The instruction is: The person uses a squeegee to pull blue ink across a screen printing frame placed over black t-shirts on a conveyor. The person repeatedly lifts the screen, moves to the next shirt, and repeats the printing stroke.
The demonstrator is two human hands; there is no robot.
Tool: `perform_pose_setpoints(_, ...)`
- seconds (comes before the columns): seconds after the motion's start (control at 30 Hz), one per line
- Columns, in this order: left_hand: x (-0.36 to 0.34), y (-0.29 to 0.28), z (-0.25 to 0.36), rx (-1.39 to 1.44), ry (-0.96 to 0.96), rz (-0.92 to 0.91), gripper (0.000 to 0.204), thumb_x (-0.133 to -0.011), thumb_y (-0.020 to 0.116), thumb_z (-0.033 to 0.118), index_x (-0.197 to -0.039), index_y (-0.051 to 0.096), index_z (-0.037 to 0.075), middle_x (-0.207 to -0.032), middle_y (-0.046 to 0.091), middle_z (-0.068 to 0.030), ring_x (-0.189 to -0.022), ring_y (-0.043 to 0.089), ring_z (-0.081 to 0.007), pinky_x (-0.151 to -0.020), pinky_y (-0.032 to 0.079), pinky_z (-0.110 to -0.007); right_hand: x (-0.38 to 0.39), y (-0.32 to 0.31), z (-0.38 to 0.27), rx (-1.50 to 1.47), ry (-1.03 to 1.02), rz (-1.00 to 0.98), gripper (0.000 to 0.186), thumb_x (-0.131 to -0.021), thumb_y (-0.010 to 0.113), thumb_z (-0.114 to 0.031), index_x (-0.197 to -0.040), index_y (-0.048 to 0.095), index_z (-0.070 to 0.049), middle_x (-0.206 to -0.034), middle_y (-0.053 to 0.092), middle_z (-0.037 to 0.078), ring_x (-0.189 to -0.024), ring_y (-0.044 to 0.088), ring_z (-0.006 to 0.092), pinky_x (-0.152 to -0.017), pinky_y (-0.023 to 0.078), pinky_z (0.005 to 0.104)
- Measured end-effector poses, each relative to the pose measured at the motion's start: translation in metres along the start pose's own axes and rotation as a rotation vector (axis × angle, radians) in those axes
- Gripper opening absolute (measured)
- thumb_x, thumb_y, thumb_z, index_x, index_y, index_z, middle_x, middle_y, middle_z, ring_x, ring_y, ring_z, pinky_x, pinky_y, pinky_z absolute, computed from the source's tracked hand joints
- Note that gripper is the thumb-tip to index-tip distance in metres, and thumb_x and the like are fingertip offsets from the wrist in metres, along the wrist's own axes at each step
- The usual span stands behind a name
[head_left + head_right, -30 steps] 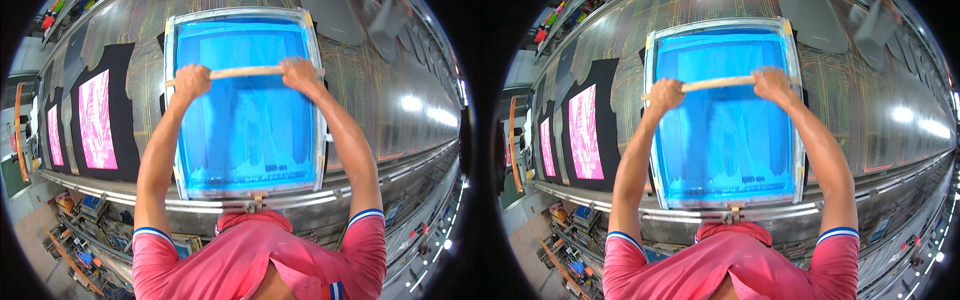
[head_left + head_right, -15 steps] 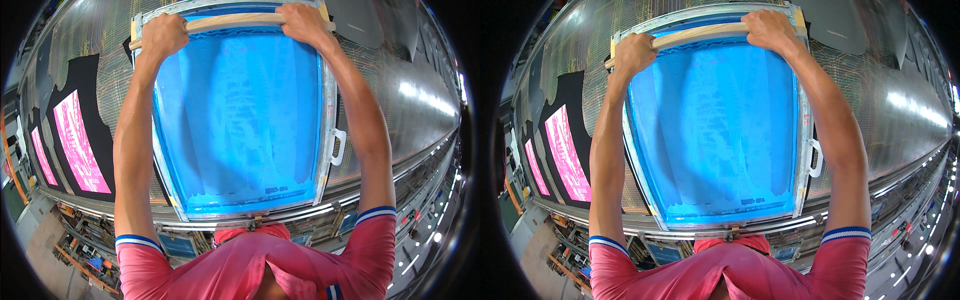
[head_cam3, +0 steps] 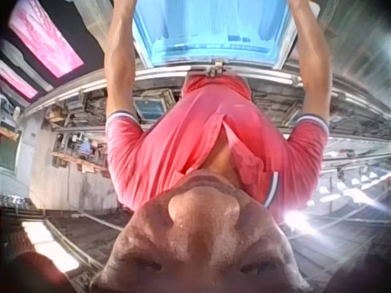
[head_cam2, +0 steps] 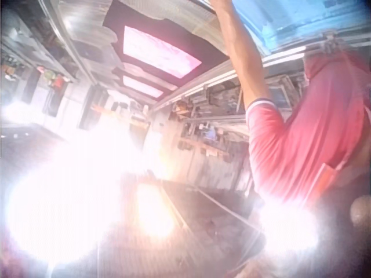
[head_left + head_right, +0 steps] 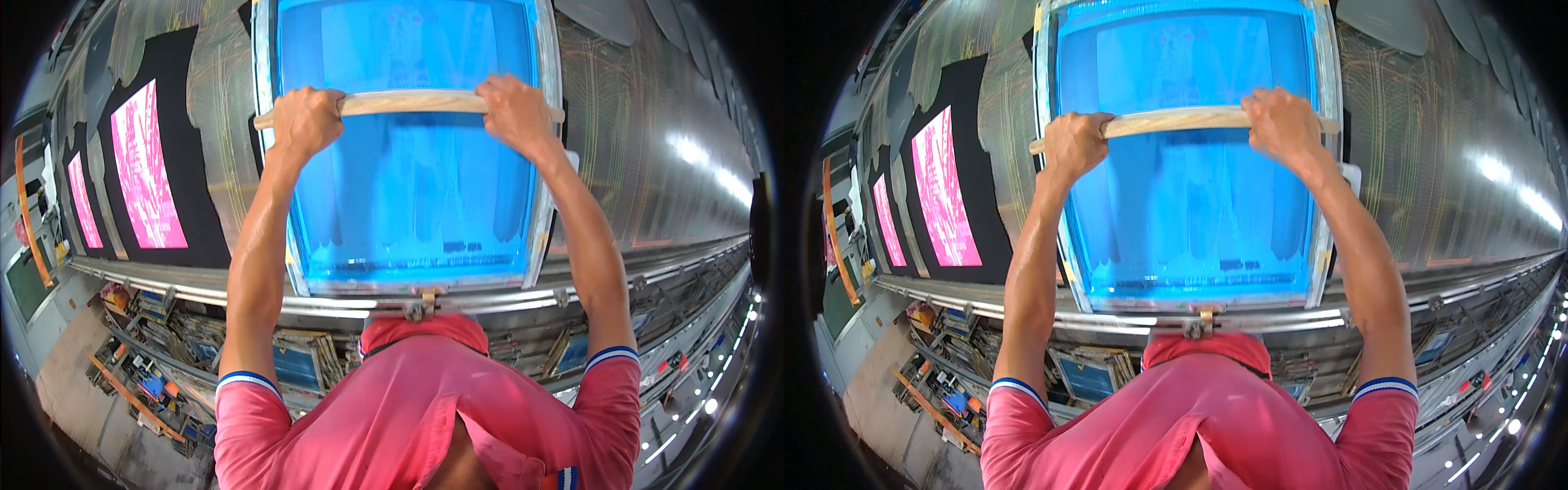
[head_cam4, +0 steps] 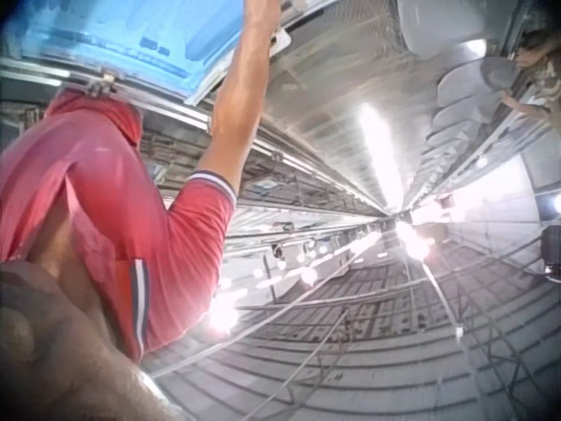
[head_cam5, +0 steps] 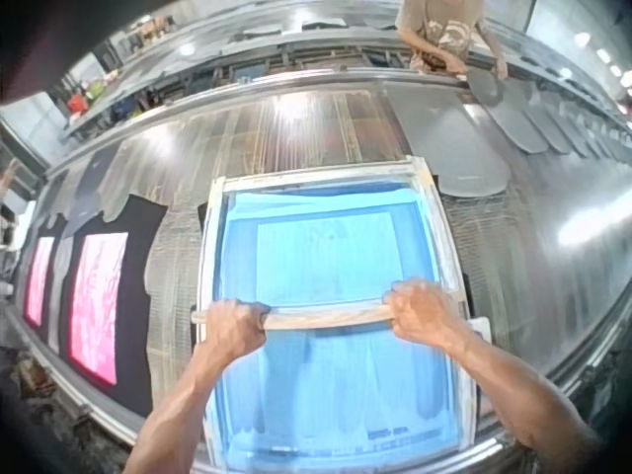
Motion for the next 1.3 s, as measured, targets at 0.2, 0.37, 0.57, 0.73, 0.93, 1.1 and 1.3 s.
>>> perform_pose_setpoints(0.2,0.133,0.016,0.041,0.051,0.01,0.015,0.028,-0.075,0.068,0.006,-0.098,0.078,0.017,-0.083,0.074,-0.0111,-0.07,0.07,-0.0331,-0.061,0.054,-0.043,0.116,0.003,-0.07,-0.074,-0.007,0.011,0.013,-0.068,0.066,0.0,-0.08,0.066,-0.006,-0.082,0.064,0.011,-0.084,0.066,0.0321,-0.073,0.057,0.044)
perform_pose_setpoints(0.37,0.239,0.031,0.075,0.122,0.0,-0.005,0.028,-0.073,0.064,0.003,-0.098,0.074,0.012,-0.094,0.075,-0.0097,-0.078,0.071,-0.0318,-0.064,0.055,-0.044,0.212,0.016,-0.12,-0.133,-0.005,-0.041,0.019,-0.069,0.065,0.001,-0.088,0.066,-0.004,-0.086,0.064,0.012,-0.089,0.066,0.0323,-0.093,0.054,0.0456)
perform_pose_setpoints(0.57,0.29,0.038,0.1,0.105,0.04,0.028,0.03,-0.071,0.065,0.004,-0.098,0.074,0.011,-0.102,0.075,-0.0085,-0.084,0.072,-0.0306,-0.07,0.056,-0.043,0.27,0.019,-0.142,-0.102,0.038,0.024,0.019,-0.074,0.068,-0.009,-0.092,0.069,-0.002,-0.087,0.065,0.014,-0.09,0.067,0.0315,-0.1,0.05,0.0506)
perform_pose_setpoints(0.73,0.276,0.031,0.097,-0.027,-0.029,-0.138,0.026,-0.076,0.078,0.021,-0.102,0.077,0.016,-0.105,0.076,-0.008,-0.109,0.069,-0.0316,-0.101,0.047,-0.056,0.257,0.004,-0.123,-0.498,0.042,-0.128,0.056,-0.081,0.078,-0.043,-0.117,0.069,-0.001,-0.114,0.069,0.018,-0.113,0.063,0.0364,-0.106,0.044,0.05)
perform_pose_setpoints(0.93,0.258,0.019,0.144,-0.019,-0.035,-0.233,0.046,-0.075,0.085,0.036,-0.113,0.073,0.013,-0.127,0.07,-0.0051,-0.133,0.055,-0.0342,-0.109,0.022,-0.078,0.213,-0.021,0.028,-0.322,0.44,0.562,0.063,-0.088,0.075,-0.04,-0.135,0.06,-0.001,-0.131,0.062,0.024,-0.127,0.055,0.0375,-0.106,0.044,0.0466)
perform_pose_setpoints(1.1,0.249,0.053,0.159,0.075,-0.019,-0.152,0.034,-0.078,0.072,0.009,-0.111,0.071,0.011,-0.119,0.072,-0.0075,-0.128,0.059,-0.033,-0.111,0.03,-0.071,0.191,0.036,0.113,-0.549,0.818,0.42,0.054,-0.086,0.075,-0.039,-0.128,0.065,-0.005,-0.108,0.071,0.021,-0.106,0.066,0.0395,-0.094,0.05,0.0472)
perform_pose_setpoints(1.3,0.259,0.053,0.158,0.119,-0.017,-0.192,0.029,-0.078,0.067,0.008,-0.106,0.074,0.012,-0.109,0.074,-0.0065,-0.121,0.064,-0.0314,-0.108,0.036,-0.067,0.176,0.029,0.113,-0.574,0.917,0.351,0.047,-0.087,0.069,-0.045,-0.107,0.075,-0.003,-0.099,0.074,0.024,-0.099,0.069,0.0407,-0.087,0.052,0.0449)
Point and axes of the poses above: each hand's wrist, its own x-axis away from the middle knuckle, its own y-axis out of the palm, z = x × y, the point moved 5 cm from there along -x, towards the middle knuckle
